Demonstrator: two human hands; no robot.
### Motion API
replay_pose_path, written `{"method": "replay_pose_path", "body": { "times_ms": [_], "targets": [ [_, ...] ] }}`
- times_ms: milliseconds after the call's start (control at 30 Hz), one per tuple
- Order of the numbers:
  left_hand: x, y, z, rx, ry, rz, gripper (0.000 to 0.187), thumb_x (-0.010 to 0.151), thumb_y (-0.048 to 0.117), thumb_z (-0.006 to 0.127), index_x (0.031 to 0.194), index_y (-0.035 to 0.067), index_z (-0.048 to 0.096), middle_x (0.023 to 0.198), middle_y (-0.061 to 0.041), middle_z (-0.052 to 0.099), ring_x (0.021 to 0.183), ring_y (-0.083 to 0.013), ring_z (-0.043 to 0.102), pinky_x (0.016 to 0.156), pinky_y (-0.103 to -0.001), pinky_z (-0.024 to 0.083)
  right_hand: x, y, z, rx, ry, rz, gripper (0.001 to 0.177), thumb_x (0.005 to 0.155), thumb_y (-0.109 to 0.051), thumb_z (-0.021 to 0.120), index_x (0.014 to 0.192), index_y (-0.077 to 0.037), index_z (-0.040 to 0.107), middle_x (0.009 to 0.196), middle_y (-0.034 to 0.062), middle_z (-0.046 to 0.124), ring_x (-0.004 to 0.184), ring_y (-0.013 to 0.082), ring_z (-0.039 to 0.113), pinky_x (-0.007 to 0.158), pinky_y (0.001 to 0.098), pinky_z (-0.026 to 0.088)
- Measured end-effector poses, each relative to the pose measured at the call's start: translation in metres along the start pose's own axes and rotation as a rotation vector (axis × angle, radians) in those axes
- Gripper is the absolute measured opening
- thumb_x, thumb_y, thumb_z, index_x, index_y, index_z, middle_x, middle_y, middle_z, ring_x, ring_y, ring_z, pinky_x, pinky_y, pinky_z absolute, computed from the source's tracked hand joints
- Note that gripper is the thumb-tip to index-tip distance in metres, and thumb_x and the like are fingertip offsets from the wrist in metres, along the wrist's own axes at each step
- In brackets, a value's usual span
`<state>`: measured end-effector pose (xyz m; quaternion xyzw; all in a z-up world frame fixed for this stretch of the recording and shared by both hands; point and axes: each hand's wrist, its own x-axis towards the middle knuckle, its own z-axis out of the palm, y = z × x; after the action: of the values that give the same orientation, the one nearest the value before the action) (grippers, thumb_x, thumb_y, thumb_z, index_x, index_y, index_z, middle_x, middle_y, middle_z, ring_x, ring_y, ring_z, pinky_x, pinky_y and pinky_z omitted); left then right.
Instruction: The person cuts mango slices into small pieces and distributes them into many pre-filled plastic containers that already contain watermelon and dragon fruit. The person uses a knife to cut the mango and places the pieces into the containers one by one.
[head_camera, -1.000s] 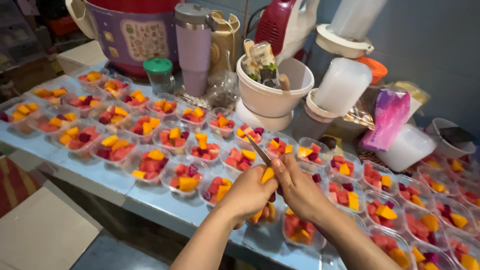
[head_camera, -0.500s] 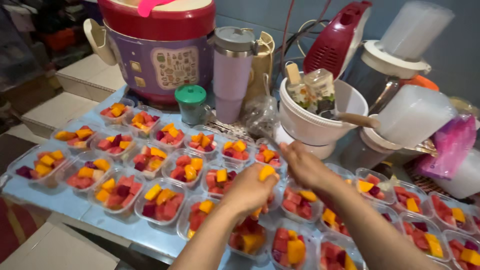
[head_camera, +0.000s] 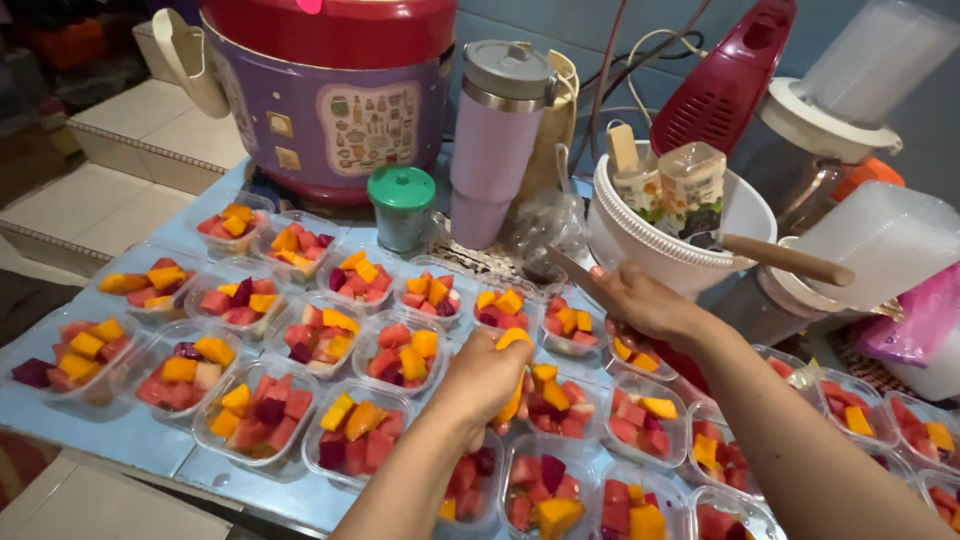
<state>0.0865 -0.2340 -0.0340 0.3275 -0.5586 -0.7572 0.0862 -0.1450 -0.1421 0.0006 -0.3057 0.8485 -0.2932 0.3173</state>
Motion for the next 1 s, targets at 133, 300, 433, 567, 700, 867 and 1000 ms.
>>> {"method": "replay_pose_path", "body": {
  "times_ms": [133, 300, 433, 567, 700, 867, 1000],
  "targets": [
    [0.004, -0.001, -0.007, -0.101, 0.005, -0.003, 0.018, 0.089, 0.021, 0.059, 0.095, 0.006, 0.064, 0.070, -0.008, 0.063, 0.046, -0.0168, 0.057, 0.033, -0.033, 0.036, 0.002, 0.012, 0.000, -0.046, 0.117, -0.020, 0.048, 0.100, -0.053, 0.045, 0.105, -0.006, 0.055, 0.069, 0.0123, 0.062, 0.048, 0.0195, 0.054, 0.043, 0.0362, 0.044],
    [0.003, -0.002, -0.010, -0.132, 0.021, -0.025, 0.018, 0.089, 0.021, 0.059, 0.095, 0.005, 0.064, 0.070, -0.008, 0.063, 0.046, -0.0165, 0.057, 0.032, -0.031, 0.036, 0.011, 0.028, 0.006, -0.502, 0.230, -0.334, 0.041, 0.079, -0.038, 0.080, 0.105, -0.008, 0.069, 0.080, 0.0119, 0.072, 0.075, 0.0246, 0.071, 0.071, 0.0393, 0.057],
    [-0.003, -0.007, -0.008, -0.176, -0.028, 0.020, 0.020, 0.089, 0.020, 0.059, 0.092, 0.001, 0.063, 0.069, -0.010, 0.062, 0.046, -0.0175, 0.058, 0.032, -0.031, 0.036, 0.025, 0.037, 0.016, -0.627, 0.241, -0.307, 0.030, 0.078, -0.025, 0.077, 0.106, -0.013, 0.074, 0.092, 0.0108, 0.077, 0.087, 0.0284, 0.074, 0.082, 0.0407, 0.057],
    [-0.011, -0.012, -0.009, -0.198, -0.014, -0.046, 0.020, 0.089, 0.020, 0.059, 0.099, 0.003, 0.061, 0.073, -0.010, 0.064, 0.048, -0.0168, 0.059, 0.033, -0.030, 0.037, 0.029, 0.044, 0.019, -0.601, 0.266, -0.332, 0.022, 0.082, -0.019, 0.069, 0.102, -0.013, 0.077, 0.092, 0.0115, 0.079, 0.088, 0.0290, 0.075, 0.084, 0.0401, 0.058],
    [-0.018, -0.012, -0.014, -0.331, 0.026, -0.090, 0.026, 0.091, 0.029, 0.057, 0.104, 0.006, 0.061, 0.073, -0.008, 0.062, 0.048, -0.0156, 0.057, 0.032, -0.029, 0.033, 0.016, 0.046, 0.016, -0.439, 0.349, -0.350, 0.025, 0.088, -0.024, 0.069, 0.109, -0.010, 0.073, 0.093, 0.0159, 0.077, 0.089, 0.0288, 0.074, 0.082, 0.0407, 0.056],
    [-0.018, -0.015, -0.027, -0.593, 0.104, -0.137, 0.038, 0.097, 0.044, 0.045, 0.101, 0.008, 0.060, 0.072, -0.010, 0.064, 0.049, -0.0180, 0.057, 0.033, -0.028, 0.029, -0.032, 0.027, 0.031, 0.033, 0.221, -0.059, 0.034, 0.093, -0.020, 0.062, 0.122, -0.010, 0.046, 0.085, 0.0146, 0.064, 0.069, 0.0218, 0.061, 0.057, 0.0376, 0.047],
    [-0.019, -0.021, -0.030, -0.578, 0.097, -0.148, 0.039, 0.098, 0.043, 0.042, 0.100, 0.009, 0.060, 0.071, -0.010, 0.065, 0.047, -0.0183, 0.055, 0.032, -0.029, 0.029, -0.080, -0.002, 0.050, 0.188, 0.100, 0.022, 0.024, 0.097, -0.016, 0.052, 0.118, -0.009, 0.043, 0.080, 0.0061, 0.058, 0.059, 0.0143, 0.053, 0.046, 0.0320, 0.043]
  ]
}}
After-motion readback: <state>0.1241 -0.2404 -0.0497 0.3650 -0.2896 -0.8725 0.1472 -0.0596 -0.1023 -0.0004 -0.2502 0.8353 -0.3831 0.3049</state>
